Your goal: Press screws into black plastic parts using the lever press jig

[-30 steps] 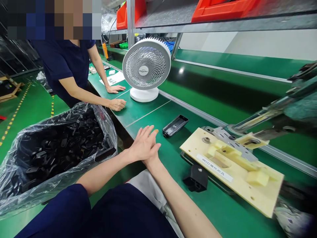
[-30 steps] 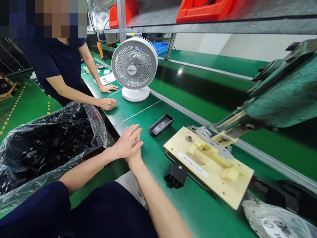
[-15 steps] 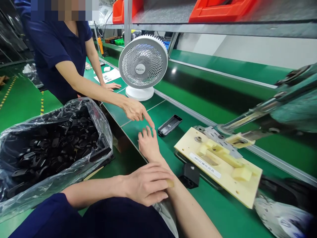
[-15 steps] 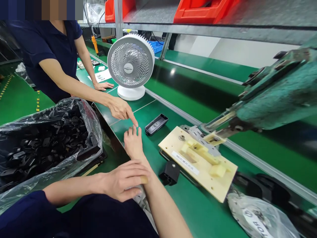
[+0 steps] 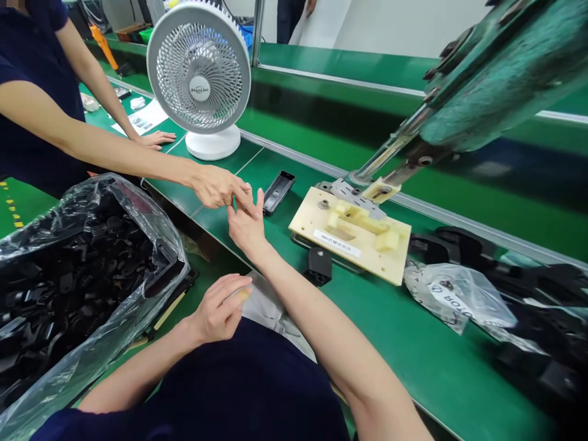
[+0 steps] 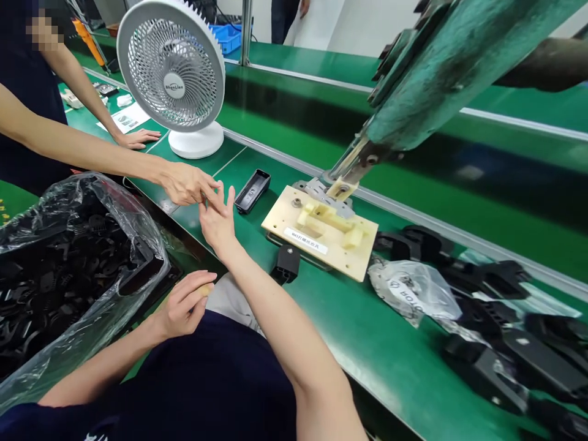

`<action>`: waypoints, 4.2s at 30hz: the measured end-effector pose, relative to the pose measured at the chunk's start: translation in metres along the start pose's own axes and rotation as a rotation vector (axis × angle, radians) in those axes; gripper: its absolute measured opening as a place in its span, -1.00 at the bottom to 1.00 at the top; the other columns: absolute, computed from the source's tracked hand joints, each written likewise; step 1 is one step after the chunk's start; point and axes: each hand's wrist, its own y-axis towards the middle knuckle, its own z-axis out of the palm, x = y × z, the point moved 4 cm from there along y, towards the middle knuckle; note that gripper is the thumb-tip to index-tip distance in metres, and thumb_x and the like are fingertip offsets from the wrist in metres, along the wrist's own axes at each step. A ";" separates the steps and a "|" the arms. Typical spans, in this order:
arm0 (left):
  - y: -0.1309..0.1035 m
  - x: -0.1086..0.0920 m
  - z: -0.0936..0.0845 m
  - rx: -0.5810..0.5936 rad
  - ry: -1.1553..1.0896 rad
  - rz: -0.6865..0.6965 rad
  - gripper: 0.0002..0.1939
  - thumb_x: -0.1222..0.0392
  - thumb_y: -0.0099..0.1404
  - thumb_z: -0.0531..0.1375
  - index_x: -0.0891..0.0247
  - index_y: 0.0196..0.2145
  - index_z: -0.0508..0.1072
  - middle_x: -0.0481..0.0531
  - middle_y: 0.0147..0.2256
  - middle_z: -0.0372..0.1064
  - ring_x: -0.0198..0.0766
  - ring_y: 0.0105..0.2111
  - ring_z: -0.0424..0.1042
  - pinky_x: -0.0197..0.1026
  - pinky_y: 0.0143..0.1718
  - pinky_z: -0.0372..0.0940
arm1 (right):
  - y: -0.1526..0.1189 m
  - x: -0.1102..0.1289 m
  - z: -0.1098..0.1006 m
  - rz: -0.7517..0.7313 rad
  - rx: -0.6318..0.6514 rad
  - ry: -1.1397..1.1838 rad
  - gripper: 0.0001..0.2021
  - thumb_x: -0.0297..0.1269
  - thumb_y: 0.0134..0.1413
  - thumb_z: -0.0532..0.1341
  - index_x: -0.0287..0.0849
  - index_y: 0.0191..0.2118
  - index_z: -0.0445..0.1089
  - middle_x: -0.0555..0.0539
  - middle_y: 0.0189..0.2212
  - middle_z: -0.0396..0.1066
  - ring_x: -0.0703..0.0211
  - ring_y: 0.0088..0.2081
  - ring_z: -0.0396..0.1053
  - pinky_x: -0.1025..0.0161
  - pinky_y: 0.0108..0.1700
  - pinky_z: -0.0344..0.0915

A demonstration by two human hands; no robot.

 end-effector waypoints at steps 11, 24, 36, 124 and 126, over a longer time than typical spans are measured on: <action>0.003 0.003 -0.001 -0.016 0.024 0.014 -0.63 0.53 0.18 0.04 0.38 -0.06 0.36 0.30 -0.12 0.44 -0.10 -0.05 0.46 0.06 -0.08 0.48 | 0.003 0.005 -0.002 -0.018 -0.003 0.005 -0.58 -0.48 0.20 0.01 -0.43 0.16 0.25 -0.41 0.23 0.11 -0.35 0.32 -0.08 -0.37 0.28 -0.06; 0.035 0.037 -0.003 0.036 0.403 -0.037 -0.59 0.26 0.35 0.07 0.32 0.13 0.22 0.31 0.08 0.35 0.08 0.23 0.20 0.30 0.19 0.15 | 0.001 0.008 0.001 0.002 -0.012 -0.041 -0.61 -0.54 0.23 -0.07 -0.39 0.06 0.36 -0.38 0.25 0.11 -0.25 0.32 -0.01 -0.34 0.27 0.00; 0.092 0.127 -0.008 0.085 0.768 -0.574 -0.46 0.32 0.28 0.05 0.43 0.21 0.17 0.47 0.31 -0.06 0.27 0.35 -0.17 0.43 0.28 -0.21 | -0.007 -0.008 -0.008 0.025 -0.001 -0.129 -0.67 -0.52 0.14 0.02 -0.49 -0.03 0.39 -0.50 0.11 0.25 -0.41 0.23 0.10 -0.45 0.17 -0.01; 0.035 0.016 0.124 0.183 -0.751 -0.863 -0.68 0.15 0.32 0.12 0.25 0.01 0.36 0.18 -0.08 0.49 -0.13 -0.05 0.49 -0.07 0.02 0.39 | -0.204 -0.069 -0.020 0.631 -0.450 0.203 -0.47 -0.14 0.22 0.14 -0.34 0.21 0.12 -0.40 0.03 0.33 -0.17 0.01 0.37 -0.05 -0.06 0.40; 0.034 0.017 0.126 0.222 -0.752 -0.860 -0.69 0.14 0.33 0.11 0.25 0.00 0.36 0.18 -0.13 0.51 -0.14 -0.09 0.51 -0.09 -0.03 0.42 | -0.205 -0.075 -0.021 0.662 -0.493 0.227 -0.56 -0.17 0.21 0.14 -0.30 0.13 0.21 -0.34 -0.06 0.40 -0.11 -0.06 0.41 0.00 -0.09 0.41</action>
